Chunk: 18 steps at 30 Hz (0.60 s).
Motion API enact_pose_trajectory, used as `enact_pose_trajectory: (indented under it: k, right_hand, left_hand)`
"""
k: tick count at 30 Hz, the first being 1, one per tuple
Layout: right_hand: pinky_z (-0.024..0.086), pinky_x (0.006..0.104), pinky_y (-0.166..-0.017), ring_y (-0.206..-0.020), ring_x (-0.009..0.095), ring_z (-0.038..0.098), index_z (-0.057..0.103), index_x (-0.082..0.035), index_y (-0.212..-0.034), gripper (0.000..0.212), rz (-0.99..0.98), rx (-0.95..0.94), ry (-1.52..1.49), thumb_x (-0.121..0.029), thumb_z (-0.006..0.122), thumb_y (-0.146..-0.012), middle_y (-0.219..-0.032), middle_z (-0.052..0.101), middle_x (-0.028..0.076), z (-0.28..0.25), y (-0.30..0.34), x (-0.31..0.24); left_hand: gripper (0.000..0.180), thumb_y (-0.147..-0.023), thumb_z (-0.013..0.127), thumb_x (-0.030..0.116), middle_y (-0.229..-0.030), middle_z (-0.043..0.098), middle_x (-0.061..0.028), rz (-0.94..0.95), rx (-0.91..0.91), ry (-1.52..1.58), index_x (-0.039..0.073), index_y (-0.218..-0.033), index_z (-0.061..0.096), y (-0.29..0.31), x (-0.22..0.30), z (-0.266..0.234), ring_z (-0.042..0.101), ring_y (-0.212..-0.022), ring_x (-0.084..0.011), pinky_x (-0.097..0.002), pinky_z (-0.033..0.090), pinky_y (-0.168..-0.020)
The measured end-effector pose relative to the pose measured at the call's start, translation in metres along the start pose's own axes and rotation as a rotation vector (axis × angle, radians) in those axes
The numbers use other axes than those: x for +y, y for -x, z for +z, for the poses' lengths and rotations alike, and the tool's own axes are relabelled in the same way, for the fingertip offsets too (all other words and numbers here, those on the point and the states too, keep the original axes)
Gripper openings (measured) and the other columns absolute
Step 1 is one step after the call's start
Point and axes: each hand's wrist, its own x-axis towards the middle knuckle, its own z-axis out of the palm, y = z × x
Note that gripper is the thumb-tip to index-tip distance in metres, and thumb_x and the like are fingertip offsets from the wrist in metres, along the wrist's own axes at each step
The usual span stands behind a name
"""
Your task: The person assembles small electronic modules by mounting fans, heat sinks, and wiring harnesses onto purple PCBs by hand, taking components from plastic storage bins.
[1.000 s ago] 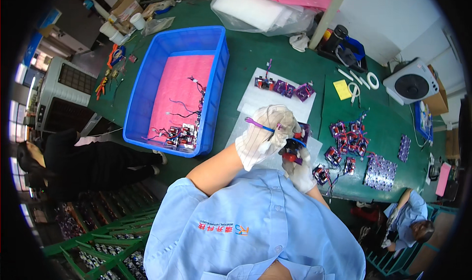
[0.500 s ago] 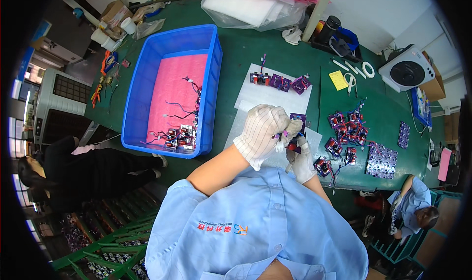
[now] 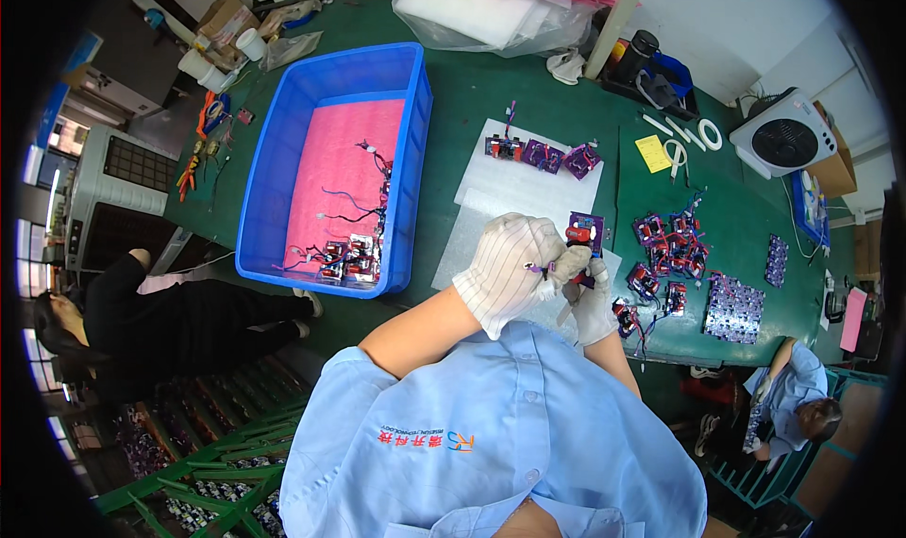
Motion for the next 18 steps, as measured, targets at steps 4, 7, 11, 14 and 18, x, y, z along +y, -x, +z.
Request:
enact_pose_trajectory:
  k: [4,7,11,14,18]
  right_hand:
    - [0.031,0.0186,-0.041,-0.047,0.007,0.043,0.054,-0.001,-0.109,0.068,0.052,-0.22,-0.103,-0.055,0.065,-0.069,-0.079,0.061,0.006,-0.002,0.007,-0.014]
    - [0.033,0.0192,-0.041,-0.046,0.01,0.043,0.047,0.005,-0.116,0.087,0.056,-0.249,-0.251,-0.06,0.068,-0.063,-0.086,0.06,0.013,0.007,0.012,-0.015]
    - [0.032,0.0204,-0.038,-0.041,0.012,0.041,0.045,0.005,-0.118,0.093,0.213,-0.483,-0.413,-0.065,0.067,-0.061,-0.085,0.057,0.019,0.017,0.014,-0.025]
    - [0.033,0.0192,-0.038,-0.04,0.012,0.04,0.046,0.004,-0.117,0.09,0.325,-0.569,-0.537,-0.064,0.067,-0.063,-0.085,0.056,0.017,0.038,0.025,-0.038]
    - [0.039,0.0196,-0.04,-0.049,0.014,0.05,0.045,0.003,-0.119,0.09,0.435,-0.6,-0.63,-0.063,0.069,-0.063,-0.09,0.056,0.017,0.056,0.033,-0.045]
  left_hand:
    - [0.021,-0.085,0.055,0.018,-0.074,0.061,-0.0099,0.016,-0.189,0.678,0.004,-0.07,0.056,0.003,-0.005,-0.003,0.058,-0.066,-0.0241,-0.0339,0.046,-0.062]
    - [0.027,-0.09,0.052,0.021,-0.085,0.062,-0.0137,-0.357,-0.058,0.845,0.0,-0.073,0.055,-0.002,0.011,-0.028,0.06,-0.077,-0.0244,-0.0338,0.047,-0.07]
    - [0.07,-0.078,0.052,0.064,-0.105,0.059,-0.0184,-0.144,0.086,0.479,-0.002,-0.102,0.056,-0.009,0.007,-0.033,0.058,-0.097,-0.0296,-0.0356,0.046,-0.082]
    - [0.115,-0.055,0.053,0.084,-0.121,0.05,-0.0222,-0.233,-0.077,0.574,-0.006,-0.125,0.041,-0.003,-0.003,-0.032,0.051,-0.112,-0.0303,-0.0392,0.04,-0.093]
    - [0.119,-0.055,0.058,0.078,-0.135,0.035,-0.0249,-0.222,-0.107,0.634,-0.005,-0.135,0.027,0.012,-0.025,-0.011,0.038,-0.124,-0.0363,-0.0421,0.031,-0.102]
